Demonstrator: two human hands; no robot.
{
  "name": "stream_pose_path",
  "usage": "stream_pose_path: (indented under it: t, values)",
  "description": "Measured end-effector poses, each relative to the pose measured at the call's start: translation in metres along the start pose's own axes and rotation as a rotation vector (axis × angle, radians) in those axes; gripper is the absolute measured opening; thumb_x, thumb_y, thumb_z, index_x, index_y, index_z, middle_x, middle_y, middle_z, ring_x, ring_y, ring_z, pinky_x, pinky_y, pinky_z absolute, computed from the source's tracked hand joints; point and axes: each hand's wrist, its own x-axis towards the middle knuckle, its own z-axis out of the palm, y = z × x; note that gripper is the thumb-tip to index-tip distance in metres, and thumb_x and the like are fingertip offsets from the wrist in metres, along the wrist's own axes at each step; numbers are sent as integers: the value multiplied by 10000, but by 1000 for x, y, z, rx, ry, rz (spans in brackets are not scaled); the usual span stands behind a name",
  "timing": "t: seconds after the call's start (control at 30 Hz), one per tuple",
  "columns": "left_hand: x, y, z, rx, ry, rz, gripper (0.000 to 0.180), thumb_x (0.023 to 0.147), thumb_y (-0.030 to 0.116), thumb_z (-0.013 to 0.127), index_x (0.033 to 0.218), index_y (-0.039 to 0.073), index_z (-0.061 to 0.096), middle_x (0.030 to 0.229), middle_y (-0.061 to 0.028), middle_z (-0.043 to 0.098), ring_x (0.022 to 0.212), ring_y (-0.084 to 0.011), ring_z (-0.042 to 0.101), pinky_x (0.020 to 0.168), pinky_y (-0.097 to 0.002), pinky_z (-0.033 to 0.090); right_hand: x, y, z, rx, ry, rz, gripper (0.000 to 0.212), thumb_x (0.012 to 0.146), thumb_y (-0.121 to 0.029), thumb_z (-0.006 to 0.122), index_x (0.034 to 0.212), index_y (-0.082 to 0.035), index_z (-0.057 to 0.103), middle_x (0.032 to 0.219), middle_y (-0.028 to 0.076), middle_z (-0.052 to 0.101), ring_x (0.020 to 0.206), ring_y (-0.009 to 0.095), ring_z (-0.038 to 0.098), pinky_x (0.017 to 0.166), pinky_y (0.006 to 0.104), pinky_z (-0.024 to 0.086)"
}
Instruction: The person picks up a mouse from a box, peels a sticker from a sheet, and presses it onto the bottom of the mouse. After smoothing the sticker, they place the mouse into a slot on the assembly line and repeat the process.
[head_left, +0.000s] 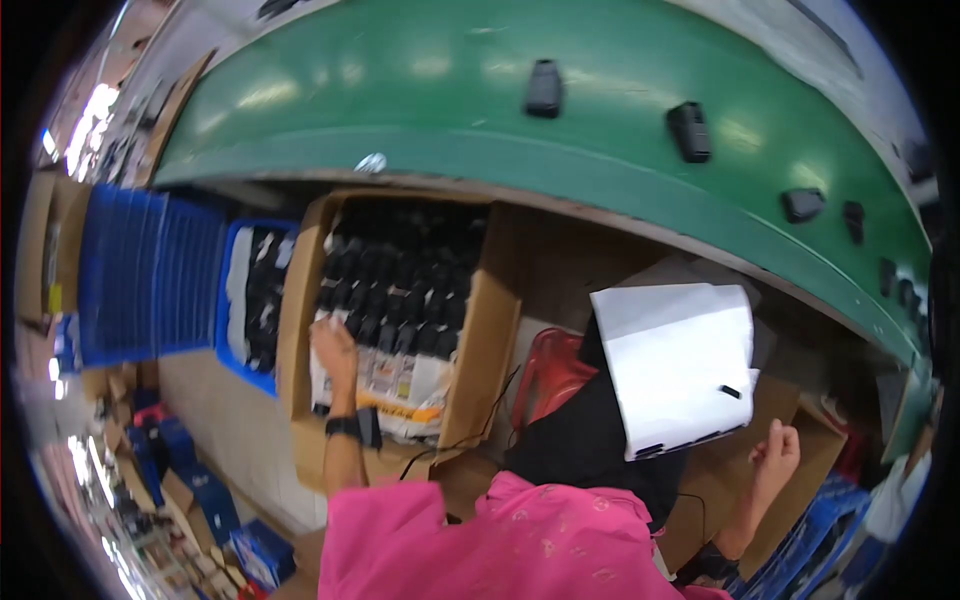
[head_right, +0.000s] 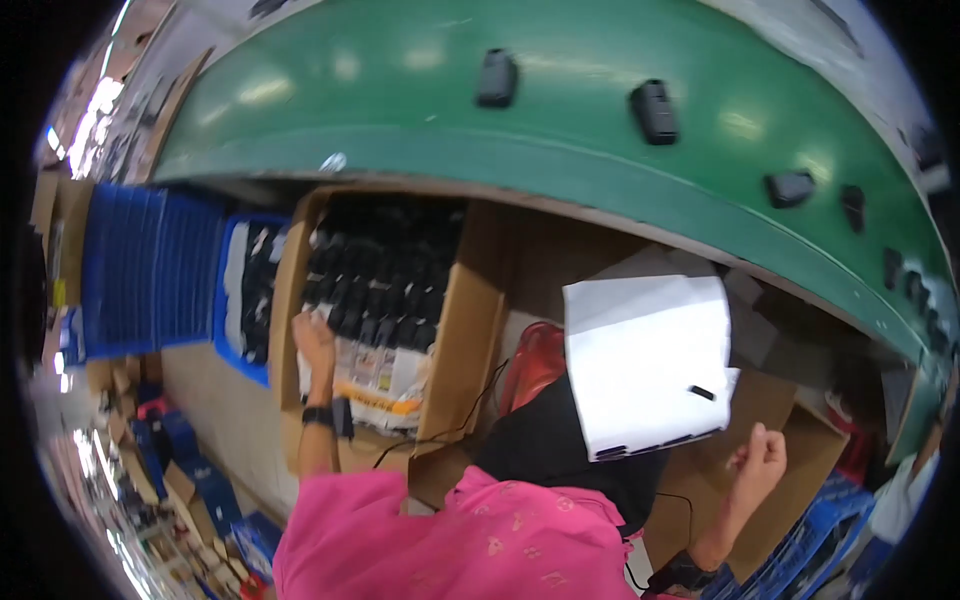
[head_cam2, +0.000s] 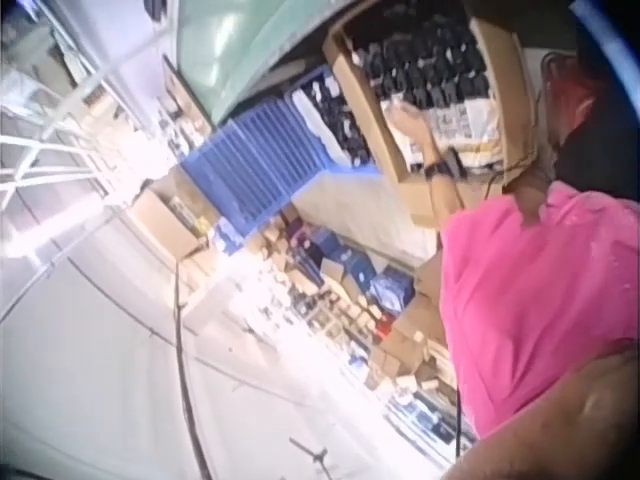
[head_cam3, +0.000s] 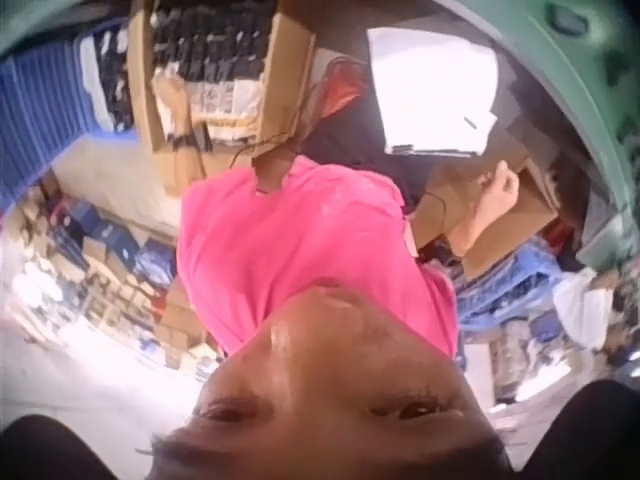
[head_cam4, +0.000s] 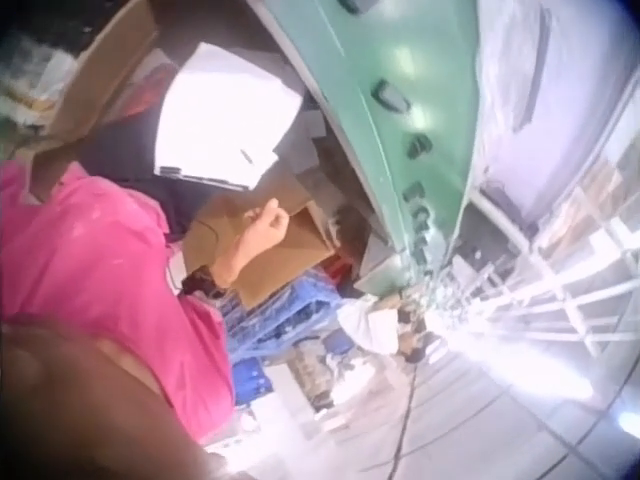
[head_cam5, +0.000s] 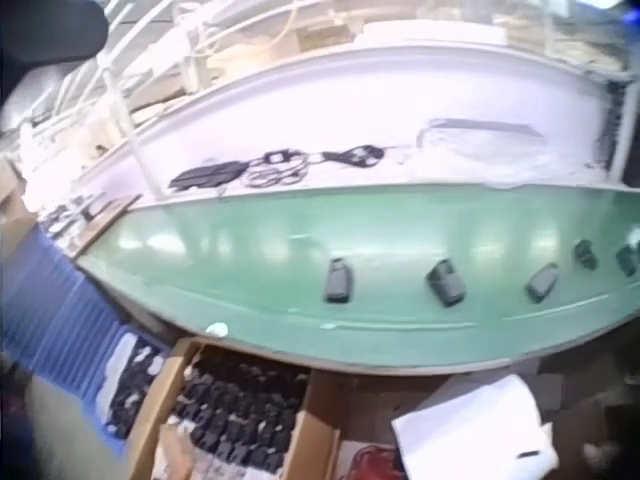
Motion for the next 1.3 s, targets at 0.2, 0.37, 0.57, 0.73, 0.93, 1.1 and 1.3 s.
stream_pose_path:
  t: [0.2,0.37,0.57,0.73,0.93,1.1,1.3]
  values:
    - [130,291,-121,-678,130,272,310,862,163,623,1113,-11,567,899,-121,554,758,-229,528,691,-327,455,-26,-13,17,18,19,-161,177,918,-161,578,796,-53,509,610,-17,474,515,59,445,453,202,356]
    - [220,407,-90,-155,-150,343,752,826,648,496,1394,180,344,1217,-240,501,1005,-455,572,791,-511,488,-42,-27,41,-33,-24,-220,93,907,-109,570,887,-21,595,685,-21,536,574,43,476,515,194,383]
    - [263,394,-38,-349,-233,464,613,880,547,500,1291,97,434,1152,-202,558,989,-387,591,808,-462,486,-49,-36,57,-229,40,-509,135,836,-40,635,942,38,608,723,37,566,593,72,527,518,206,416]
    - [154,401,-133,-1718,-961,13,503,873,316,565,1268,43,415,1112,-138,576,912,-220,613,781,-343,527,-38,-31,71,-460,11,-527,240,783,-114,710,944,35,616,740,95,574,572,164,568,517,280,459]
    - [50,406,-168,-1984,-1340,39,715,798,76,583,1426,14,246,1225,-204,508,1116,-379,564,961,-453,451,-36,-35,80,-515,-62,-447,278,759,-138,728,943,45,629,705,99,580,560,175,569,539,282,466]
    - [24,402,-170,-2082,-1469,-67,642,819,70,584,1371,28,260,1277,-224,469,1102,-379,570,963,-450,449,-35,-32,86,-333,-131,-349,238,786,-109,706,933,54,613,708,77,598,580,111,549,544,243,456]
    - [-11,407,-162,-1897,-1574,-269,562,831,81,599,1333,62,346,1174,-208,553,1015,-323,613,901,-439,493,-33,-28,91,-248,-89,-355,139,823,-79,666,874,32,601,718,55,614,587,86,549,541,234,453]
